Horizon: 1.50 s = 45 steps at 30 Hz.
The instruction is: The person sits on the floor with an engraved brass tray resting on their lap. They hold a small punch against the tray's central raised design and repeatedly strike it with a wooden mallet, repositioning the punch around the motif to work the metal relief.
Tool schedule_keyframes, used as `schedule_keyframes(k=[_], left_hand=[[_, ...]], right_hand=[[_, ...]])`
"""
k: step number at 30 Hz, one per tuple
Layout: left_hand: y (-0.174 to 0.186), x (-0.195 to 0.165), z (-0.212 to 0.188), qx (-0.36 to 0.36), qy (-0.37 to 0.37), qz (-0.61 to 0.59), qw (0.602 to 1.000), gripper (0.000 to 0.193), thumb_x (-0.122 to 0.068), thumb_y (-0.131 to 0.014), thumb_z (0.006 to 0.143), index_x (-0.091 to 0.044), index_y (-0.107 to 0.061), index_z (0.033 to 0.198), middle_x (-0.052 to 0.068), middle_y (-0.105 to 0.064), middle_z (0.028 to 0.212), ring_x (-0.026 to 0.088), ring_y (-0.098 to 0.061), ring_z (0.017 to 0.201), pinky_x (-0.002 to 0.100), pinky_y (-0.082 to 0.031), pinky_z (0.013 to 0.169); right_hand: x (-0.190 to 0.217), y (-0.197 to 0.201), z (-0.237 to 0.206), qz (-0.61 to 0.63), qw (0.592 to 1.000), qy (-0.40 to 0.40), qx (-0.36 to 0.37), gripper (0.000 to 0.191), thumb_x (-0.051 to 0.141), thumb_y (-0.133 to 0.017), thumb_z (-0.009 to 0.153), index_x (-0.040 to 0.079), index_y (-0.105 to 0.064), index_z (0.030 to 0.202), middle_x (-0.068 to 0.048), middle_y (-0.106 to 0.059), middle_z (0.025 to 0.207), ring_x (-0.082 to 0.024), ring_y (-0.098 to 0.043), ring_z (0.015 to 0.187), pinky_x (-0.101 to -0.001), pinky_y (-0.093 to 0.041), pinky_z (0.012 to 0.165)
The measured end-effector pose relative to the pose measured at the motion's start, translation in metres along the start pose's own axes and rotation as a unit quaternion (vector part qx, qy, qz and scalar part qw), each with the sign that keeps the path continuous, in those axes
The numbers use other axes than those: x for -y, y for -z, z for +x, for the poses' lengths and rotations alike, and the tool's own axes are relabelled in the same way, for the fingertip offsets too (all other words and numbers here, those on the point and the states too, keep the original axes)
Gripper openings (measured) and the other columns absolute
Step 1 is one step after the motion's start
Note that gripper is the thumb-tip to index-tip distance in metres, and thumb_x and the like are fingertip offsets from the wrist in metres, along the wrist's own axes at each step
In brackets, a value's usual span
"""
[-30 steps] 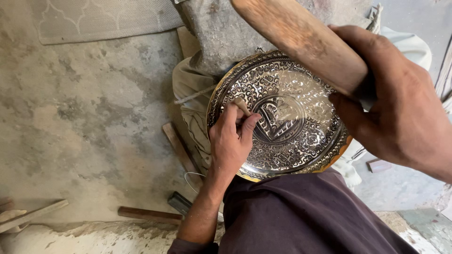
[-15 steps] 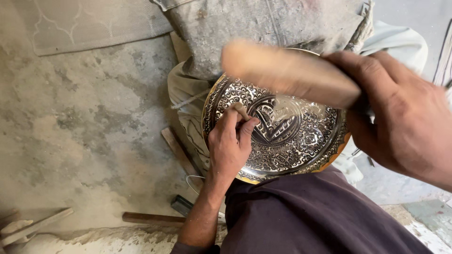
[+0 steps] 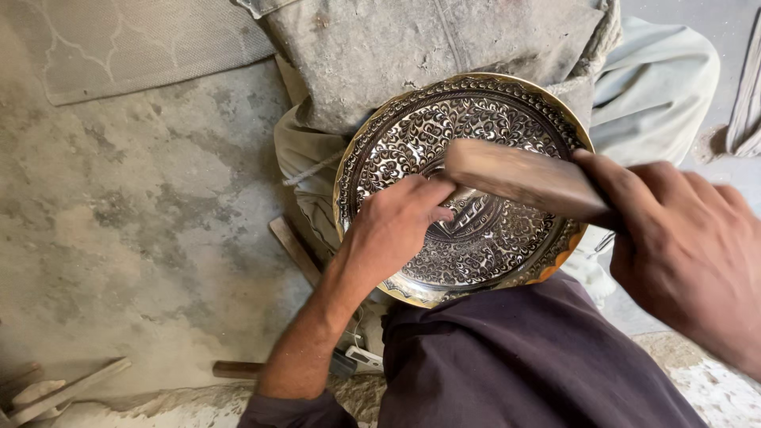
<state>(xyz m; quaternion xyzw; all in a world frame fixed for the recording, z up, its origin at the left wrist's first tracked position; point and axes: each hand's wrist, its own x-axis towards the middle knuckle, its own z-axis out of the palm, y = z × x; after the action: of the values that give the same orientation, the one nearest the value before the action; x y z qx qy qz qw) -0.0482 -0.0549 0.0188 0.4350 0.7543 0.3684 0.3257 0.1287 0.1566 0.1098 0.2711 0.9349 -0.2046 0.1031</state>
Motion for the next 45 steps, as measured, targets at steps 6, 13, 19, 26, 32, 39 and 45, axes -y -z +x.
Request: schedule_keyframes(k=[6, 13, 19, 26, 32, 39, 45], left_hand=[[0.005, -0.005, 0.020, 0.148, -0.061, 0.054, 0.986, 0.047, 0.008, -0.054, 0.095, -0.020, -0.065, 0.131, 0.006, -0.068, 0.088, 0.018, -0.075, 0.079, 0.030, -0.062, 0.061], [0.013, -0.013, 0.029, 0.196, -0.121, 0.100, 0.968, 0.033, -0.005, -0.057, 0.094, -0.021, -0.068, 0.121, 0.006, -0.064, 0.079, 0.023, -0.073, 0.074, 0.038, -0.058, 0.060], [0.010, 0.000, 0.029, 0.168, -0.109, 0.071, 0.977, 0.037, 0.004, -0.060, 0.095, -0.015, -0.063, 0.127, 0.009, -0.062, 0.083, 0.023, -0.074, 0.077, 0.032, -0.056, 0.053], [0.007, 0.017, 0.026, 0.133, -0.110, 0.062, 0.983, 0.039, -0.014, -0.074, 0.097, -0.013, -0.056, 0.131, 0.008, -0.063, 0.083, 0.021, -0.069, 0.071, 0.032, -0.057, 0.056], [0.011, 0.010, 0.029, 0.153, -0.112, 0.066, 0.980, 0.040, -0.005, -0.069, 0.094, -0.015, -0.060, 0.130, 0.008, -0.064, 0.084, 0.020, -0.068, 0.069, 0.034, -0.056, 0.054], [0.010, 0.002, 0.017, 0.122, -0.087, 0.043, 0.988, 0.045, 0.012, -0.059, 0.094, -0.013, -0.061, 0.131, 0.009, -0.066, 0.089, 0.019, -0.075, 0.082, 0.027, -0.063, 0.063], [0.003, 0.003, -0.004, 0.003, 0.017, -0.006, 1.000, 0.028, -0.001, -0.069, 0.097, -0.006, -0.062, 0.123, 0.011, -0.068, 0.090, 0.022, -0.076, 0.081, 0.028, -0.062, 0.057]], right_hand=[[-0.009, -0.046, -0.066, 0.007, 0.998, -0.042, -0.054, 0.064, 0.003, -0.067, 0.083, 0.008, -0.053, 0.145, -0.021, -0.062, 0.106, -0.041, -0.064, 0.090, -0.0513, -0.053, 0.078], [-0.026, -0.080, -0.106, 0.043, 0.982, -0.173, -0.068, 0.067, 0.010, -0.071, 0.086, 0.007, -0.048, 0.150, -0.017, -0.063, 0.108, -0.035, -0.064, 0.084, -0.0467, -0.053, 0.078], [-0.035, -0.076, -0.106, -0.069, 0.994, -0.074, -0.049, 0.069, 0.003, -0.069, 0.080, 0.012, -0.056, 0.147, -0.017, -0.066, 0.110, -0.036, -0.067, 0.093, -0.0466, -0.055, 0.080], [-0.039, -0.063, -0.087, -0.039, 0.991, -0.109, -0.062, 0.069, 0.004, -0.071, 0.088, 0.006, -0.054, 0.154, -0.022, -0.065, 0.112, -0.038, -0.067, 0.096, -0.0473, -0.054, 0.084], [-0.034, -0.061, -0.082, 0.379, 0.905, -0.167, -0.101, 0.062, 0.015, -0.073, 0.088, 0.005, -0.039, 0.139, -0.020, -0.064, 0.116, -0.031, -0.068, 0.104, -0.0389, -0.057, 0.088], [-0.030, -0.058, -0.057, 0.001, 0.994, -0.086, -0.062, 0.053, 0.003, -0.073, 0.092, 0.001, -0.052, 0.142, -0.023, -0.069, 0.101, -0.035, -0.069, 0.084, -0.0439, -0.055, 0.073], [-0.004, -0.020, -0.011, -0.019, 0.997, 0.048, -0.053, 0.052, 0.008, -0.067, 0.093, 0.005, -0.052, 0.143, -0.018, -0.067, 0.104, -0.031, -0.067, 0.085, -0.0402, -0.054, 0.074]])
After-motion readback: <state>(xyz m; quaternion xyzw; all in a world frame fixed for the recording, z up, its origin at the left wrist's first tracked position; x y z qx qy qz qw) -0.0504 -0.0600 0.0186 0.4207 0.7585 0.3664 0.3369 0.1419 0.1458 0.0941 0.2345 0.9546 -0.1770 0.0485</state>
